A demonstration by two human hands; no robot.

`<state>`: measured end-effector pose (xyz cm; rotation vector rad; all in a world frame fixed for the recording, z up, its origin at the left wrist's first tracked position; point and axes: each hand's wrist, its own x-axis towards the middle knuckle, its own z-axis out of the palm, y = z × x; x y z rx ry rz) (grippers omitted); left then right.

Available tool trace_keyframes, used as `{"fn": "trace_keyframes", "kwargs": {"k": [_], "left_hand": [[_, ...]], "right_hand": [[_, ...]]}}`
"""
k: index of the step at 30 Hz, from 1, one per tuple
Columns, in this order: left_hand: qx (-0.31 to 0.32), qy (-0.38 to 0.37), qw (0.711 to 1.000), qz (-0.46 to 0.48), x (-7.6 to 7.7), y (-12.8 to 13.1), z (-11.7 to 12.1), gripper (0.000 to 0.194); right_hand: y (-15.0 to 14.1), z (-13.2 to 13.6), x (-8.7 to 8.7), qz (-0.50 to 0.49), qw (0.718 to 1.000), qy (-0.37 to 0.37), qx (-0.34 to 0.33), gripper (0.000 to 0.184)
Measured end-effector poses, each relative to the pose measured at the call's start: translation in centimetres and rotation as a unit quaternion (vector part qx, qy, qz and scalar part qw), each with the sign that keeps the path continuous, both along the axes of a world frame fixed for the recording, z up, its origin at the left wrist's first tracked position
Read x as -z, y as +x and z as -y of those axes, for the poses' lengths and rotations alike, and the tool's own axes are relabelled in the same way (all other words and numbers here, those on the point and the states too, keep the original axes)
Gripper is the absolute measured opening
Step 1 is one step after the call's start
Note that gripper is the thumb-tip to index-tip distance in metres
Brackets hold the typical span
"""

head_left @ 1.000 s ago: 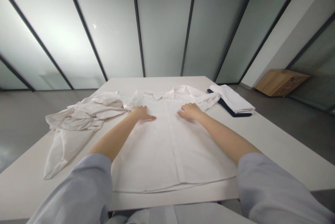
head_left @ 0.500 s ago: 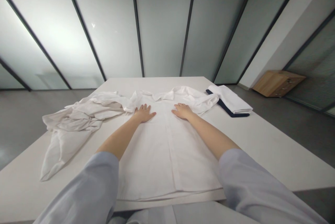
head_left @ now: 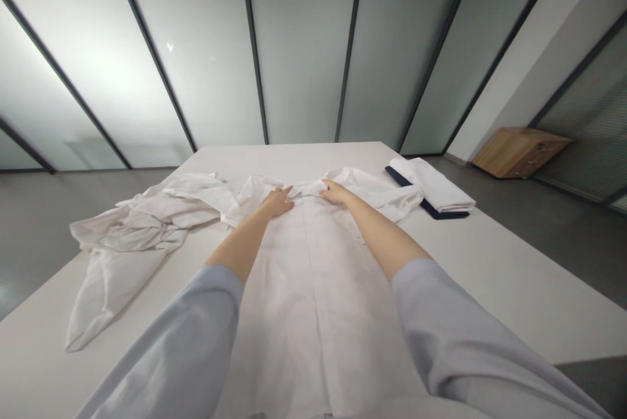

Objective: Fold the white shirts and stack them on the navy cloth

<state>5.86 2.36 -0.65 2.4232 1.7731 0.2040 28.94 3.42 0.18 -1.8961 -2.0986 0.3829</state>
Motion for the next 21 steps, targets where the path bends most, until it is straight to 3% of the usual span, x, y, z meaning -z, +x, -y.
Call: {"fn": "trace_keyframes", "kwargs": {"k": [2,5,8,11,15,18,21], "left_hand": [[-0.017,0.000,0.999,0.027,0.3,0.6,-0.6,0.060],[-0.093,-0.036,0.989,0.106,-0.4,1.2,-1.6,0.047],[-0.137,-0.032,0.967,0.213,-1.9,1.6,-2.6,0.057],[-0.123,0.018,0.957,0.262,-3.0,1.7,-3.0,0.067],[-0.061,0.006,0.991,0.122,-3.0,1.4,-1.6,0.077],[-0.031,-0.038,0.999,-0.022,-1.8,1.2,0.9,0.074],[-0.055,-0.069,0.993,-0.077,-0.1,1.2,3.8,0.074]], "right_hand": [[-0.4,-0.5,0.3,-0.024,1.000,-0.004,-0.003,0.045],[-1.0,-1.0,-0.1,-0.029,0.999,-0.015,0.039,0.040],[-1.5,-1.3,-1.3,-0.083,0.995,0.011,0.053,0.048],[-1.8,-1.3,-2.4,-0.153,0.985,0.072,0.028,0.057],[-1.6,-0.1,-2.9,-0.134,0.987,0.089,-0.002,0.065],[-1.4,2.0,-2.2,-0.023,0.997,0.063,-0.046,0.055],[-1.5,4.9,-0.9,0.101,0.991,0.029,-0.078,0.049]]}}
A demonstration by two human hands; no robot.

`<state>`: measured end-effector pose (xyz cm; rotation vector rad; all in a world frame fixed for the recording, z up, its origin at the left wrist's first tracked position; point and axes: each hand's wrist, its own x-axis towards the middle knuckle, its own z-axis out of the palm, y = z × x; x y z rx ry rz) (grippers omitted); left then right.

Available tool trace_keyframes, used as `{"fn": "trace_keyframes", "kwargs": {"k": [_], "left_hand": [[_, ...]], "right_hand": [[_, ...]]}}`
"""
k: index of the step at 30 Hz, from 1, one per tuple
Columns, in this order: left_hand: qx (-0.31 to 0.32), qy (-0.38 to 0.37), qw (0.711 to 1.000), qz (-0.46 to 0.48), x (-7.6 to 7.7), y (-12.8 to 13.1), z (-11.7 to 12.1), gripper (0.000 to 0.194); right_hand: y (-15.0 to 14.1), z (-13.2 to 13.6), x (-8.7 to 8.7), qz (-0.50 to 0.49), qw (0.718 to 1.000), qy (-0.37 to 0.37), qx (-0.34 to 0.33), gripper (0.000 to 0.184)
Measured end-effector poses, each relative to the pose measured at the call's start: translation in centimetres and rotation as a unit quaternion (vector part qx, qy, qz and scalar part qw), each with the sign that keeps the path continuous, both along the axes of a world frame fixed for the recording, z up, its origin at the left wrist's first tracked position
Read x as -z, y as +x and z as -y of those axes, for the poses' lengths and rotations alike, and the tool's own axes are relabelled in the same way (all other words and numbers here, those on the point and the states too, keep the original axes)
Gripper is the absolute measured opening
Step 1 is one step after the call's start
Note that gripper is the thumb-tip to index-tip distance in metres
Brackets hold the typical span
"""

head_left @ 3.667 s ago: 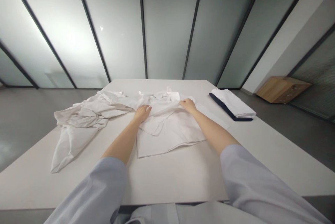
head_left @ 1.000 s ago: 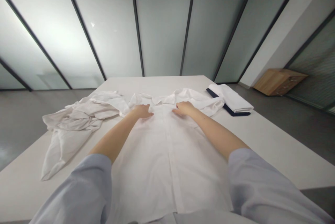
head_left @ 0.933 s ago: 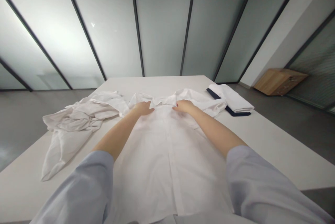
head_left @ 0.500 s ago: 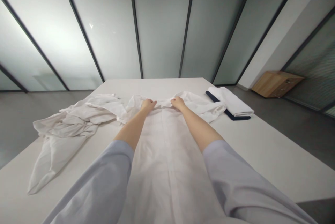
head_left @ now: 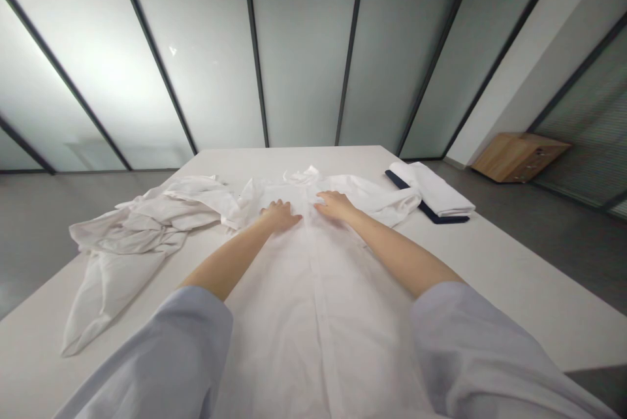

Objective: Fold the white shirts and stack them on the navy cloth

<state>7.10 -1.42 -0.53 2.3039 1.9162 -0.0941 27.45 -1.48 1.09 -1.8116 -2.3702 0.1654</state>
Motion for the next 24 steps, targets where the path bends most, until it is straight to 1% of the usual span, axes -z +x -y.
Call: {"fn": "trace_keyframes", "kwargs": {"k": [3,6,10,12,15,17,19,21,22,24], "left_hand": [[-0.023,0.031,0.999,0.001,1.4,0.1,1.8,0.077],[-0.027,0.048,0.998,0.008,2.0,0.0,1.9,0.080],[-0.005,0.050,0.999,0.006,1.7,-0.4,0.2,0.077],[-0.002,0.070,0.998,-0.001,1.4,-0.5,-0.5,0.074],[-0.009,0.130,0.991,-0.007,1.2,0.0,-0.6,0.065],[-0.020,0.148,0.989,-0.006,1.1,0.6,-0.2,0.061],[-0.054,0.119,0.991,-0.002,1.3,1.0,0.4,0.067],[-0.091,0.066,0.994,0.004,1.5,1.1,0.9,0.078],[-0.101,0.046,0.994,0.006,1.7,1.0,1.1,0.082],[-0.099,0.027,0.995,0.007,1.9,0.6,1.2,0.088]], "right_hand": [[-0.3,2.4,1.6,0.053,0.998,-0.030,0.012,0.058],[-0.5,3.0,2.8,0.060,0.997,-0.047,0.027,0.067],[-0.3,1.0,3.4,0.055,0.997,-0.052,0.030,0.069],[-0.2,-0.4,3.3,0.053,0.997,-0.045,0.027,0.068],[0.0,-2.0,3.3,0.057,0.998,-0.026,0.015,0.063],[0.1,-2.7,3.3,0.063,0.998,-0.003,0.009,0.060],[0.2,-2.9,3.5,0.066,0.998,0.017,0.016,0.058],[0.1,-3.0,3.6,0.061,0.997,0.026,0.045,0.058],[0.1,-2.9,3.7,0.057,0.996,0.025,0.064,0.059],[0.1,-2.9,3.7,0.053,0.994,0.021,0.091,0.060]]}}
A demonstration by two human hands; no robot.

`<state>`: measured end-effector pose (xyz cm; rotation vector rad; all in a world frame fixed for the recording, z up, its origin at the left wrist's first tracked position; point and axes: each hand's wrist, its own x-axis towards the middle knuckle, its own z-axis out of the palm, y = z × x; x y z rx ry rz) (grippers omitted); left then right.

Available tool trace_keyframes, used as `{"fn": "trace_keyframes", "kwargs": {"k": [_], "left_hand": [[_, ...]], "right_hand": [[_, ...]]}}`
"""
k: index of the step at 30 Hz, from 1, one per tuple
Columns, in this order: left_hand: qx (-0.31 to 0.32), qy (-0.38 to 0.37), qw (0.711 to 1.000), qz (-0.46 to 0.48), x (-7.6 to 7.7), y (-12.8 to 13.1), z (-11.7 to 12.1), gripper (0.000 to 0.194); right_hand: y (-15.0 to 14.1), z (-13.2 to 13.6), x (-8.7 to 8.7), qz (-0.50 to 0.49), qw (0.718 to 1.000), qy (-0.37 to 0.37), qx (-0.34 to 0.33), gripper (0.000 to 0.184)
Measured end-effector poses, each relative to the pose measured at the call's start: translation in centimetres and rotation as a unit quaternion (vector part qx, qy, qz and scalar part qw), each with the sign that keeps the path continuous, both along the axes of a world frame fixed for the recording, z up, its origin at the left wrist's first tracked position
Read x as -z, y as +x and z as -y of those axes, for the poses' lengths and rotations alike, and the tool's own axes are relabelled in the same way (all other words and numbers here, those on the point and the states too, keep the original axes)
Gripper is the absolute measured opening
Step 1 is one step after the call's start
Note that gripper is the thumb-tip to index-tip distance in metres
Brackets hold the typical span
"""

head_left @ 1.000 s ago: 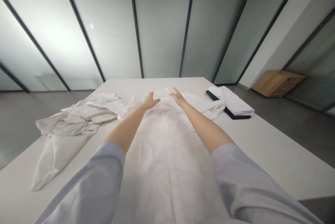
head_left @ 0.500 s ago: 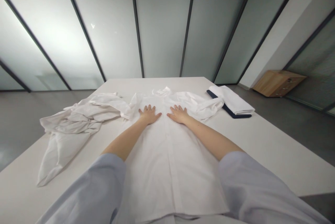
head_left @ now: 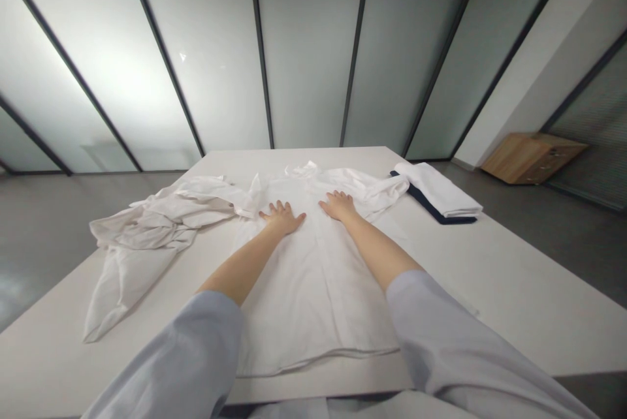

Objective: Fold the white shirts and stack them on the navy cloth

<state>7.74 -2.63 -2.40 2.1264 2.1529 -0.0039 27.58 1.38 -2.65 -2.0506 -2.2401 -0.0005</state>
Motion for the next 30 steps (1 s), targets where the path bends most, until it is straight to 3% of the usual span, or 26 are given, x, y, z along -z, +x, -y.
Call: {"fn": "trace_keyframes", "kwargs": {"k": [9,13,16,21,26,30], "left_hand": [[0.073,0.003,0.997,0.001,-0.7,-3.2,-2.1,0.081],[0.087,0.076,0.993,-0.012,-1.0,-3.3,-1.7,0.069],[0.083,0.128,0.988,-0.017,-1.0,-2.9,-1.1,0.051],[0.069,0.126,0.990,-0.012,-0.9,-2.3,-0.8,0.040],[0.059,0.131,0.990,0.002,-0.9,-2.4,-0.6,0.036],[0.075,0.148,0.986,-0.002,-0.8,-2.3,-0.1,0.036]], "right_hand": [[3.1,2.0,-0.9,0.030,0.995,0.057,-0.074,0.041],[4.9,3.6,-1.2,0.038,0.994,0.094,-0.027,0.036],[5.4,4.0,-1.4,0.025,0.997,0.069,0.022,0.038],[5.0,3.8,-1.2,0.021,0.997,0.027,0.067,0.061],[5.3,3.6,-1.0,0.012,0.999,0.032,0.035,0.035],[5.7,2.7,-1.5,-0.088,0.992,0.046,0.072,0.028]]}}
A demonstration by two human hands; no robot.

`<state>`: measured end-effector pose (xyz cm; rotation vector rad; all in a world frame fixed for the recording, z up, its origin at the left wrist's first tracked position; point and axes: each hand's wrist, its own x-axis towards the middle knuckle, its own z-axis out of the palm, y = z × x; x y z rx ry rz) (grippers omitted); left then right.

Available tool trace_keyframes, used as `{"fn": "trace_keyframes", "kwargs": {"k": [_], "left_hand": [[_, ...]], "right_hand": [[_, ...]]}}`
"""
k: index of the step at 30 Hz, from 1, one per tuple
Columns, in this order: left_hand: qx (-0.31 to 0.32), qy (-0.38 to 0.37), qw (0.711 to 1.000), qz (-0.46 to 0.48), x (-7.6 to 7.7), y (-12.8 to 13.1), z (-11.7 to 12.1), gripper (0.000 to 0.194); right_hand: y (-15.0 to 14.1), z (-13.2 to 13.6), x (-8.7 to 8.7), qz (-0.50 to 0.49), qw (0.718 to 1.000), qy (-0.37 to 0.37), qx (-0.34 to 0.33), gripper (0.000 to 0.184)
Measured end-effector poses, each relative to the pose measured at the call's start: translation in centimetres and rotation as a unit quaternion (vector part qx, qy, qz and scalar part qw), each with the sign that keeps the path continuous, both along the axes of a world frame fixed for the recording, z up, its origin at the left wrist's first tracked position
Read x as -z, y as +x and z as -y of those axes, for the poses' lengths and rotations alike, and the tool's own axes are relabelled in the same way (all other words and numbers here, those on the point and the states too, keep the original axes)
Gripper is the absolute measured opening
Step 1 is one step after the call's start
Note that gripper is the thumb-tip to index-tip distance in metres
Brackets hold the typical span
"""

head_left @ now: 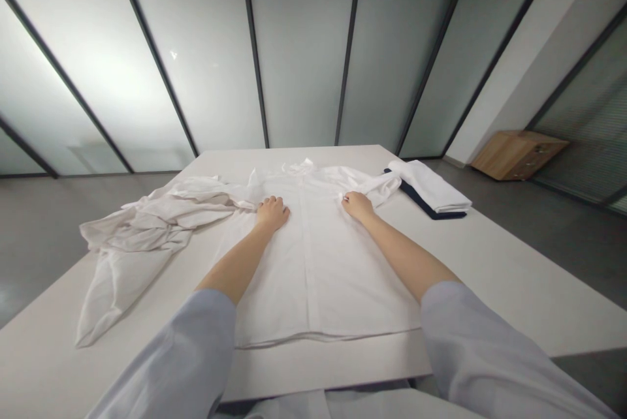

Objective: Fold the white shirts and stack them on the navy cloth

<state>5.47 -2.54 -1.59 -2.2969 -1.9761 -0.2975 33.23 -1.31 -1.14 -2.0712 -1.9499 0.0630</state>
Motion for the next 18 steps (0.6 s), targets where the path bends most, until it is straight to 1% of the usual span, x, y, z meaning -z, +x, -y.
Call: {"fn": "trace_keyframes", "kwargs": {"k": [2,3,4,5,6,7,8,9,10,11,12,13,15,16,18], "left_hand": [[0.003,0.001,1.000,0.007,0.1,0.4,0.1,0.039],[0.007,-0.005,1.000,0.029,0.1,0.7,0.1,0.041],[0.017,-0.021,0.997,0.077,0.2,1.1,0.0,0.044],[0.032,-0.045,0.988,0.143,0.2,1.4,-0.2,0.048],[0.051,-0.072,0.974,0.211,0.2,1.8,-0.4,0.053],[0.073,-0.103,0.952,0.278,0.2,2.1,-0.7,0.060],[0.097,-0.134,0.924,0.344,0.2,2.4,-0.9,0.066],[0.121,-0.161,0.892,0.405,0.3,2.6,-1.1,0.071],[0.140,-0.180,0.859,0.459,0.3,2.6,-1.2,0.072],[0.151,-0.191,0.827,0.506,0.4,2.6,-1.3,0.071],[0.156,-0.198,0.797,0.549,0.6,2.4,-1.4,0.069],[0.153,-0.204,0.775,0.578,0.7,2.2,-1.3,0.068],[0.136,-0.216,0.759,0.599,0.9,1.7,-1.1,0.071],[0.134,-0.226,0.750,0.607,1.0,1.4,-1.0,0.074],[0.137,-0.246,0.720,0.634,0.7,1.0,-0.6,0.076]], "right_hand": [[-0.6,-0.6,-0.5,-0.093,0.995,0.025,-0.001,0.028],[-1.2,-0.7,-0.8,-0.146,0.988,0.039,-0.025,0.028],[-2.0,-0.8,-1.0,-0.202,0.976,0.047,-0.068,0.027],[-2.9,-0.7,-1.2,-0.254,0.958,0.046,-0.125,0.026],[-3.8,-0.5,-1.4,-0.298,0.935,0.035,-0.188,0.025],[-4.8,-0.2,-1.4,-0.330,0.910,0.017,-0.249,0.024],[-5.6,0.2,-1.4,-0.351,0.888,0.001,-0.298,0.024],[-6.3,0.7,-1.3,-0.363,0.871,-0.003,-0.332,0.025],[-6.7,1.2,-1.1,-0.365,0.863,0.005,-0.350,0.026],[-7.0,1.6,-0.9,-0.361,0.863,0.028,-0.352,0.027],[-7.0,2.0,-0.6,-0.351,0.869,0.059,-0.343,0.027],[-6.8,2.2,-0.3,-0.338,0.878,0.092,-0.325,0.026],[-6.0,2.2,0.5,-0.314,0.898,0.141,-0.273,0.024],[-5.5,2.0,0.9,-0.309,0.906,0.153,-0.245,0.022],[-4.7,1.5,1.6,-0.321,0.914,0.165,-0.187,0.020]]}}
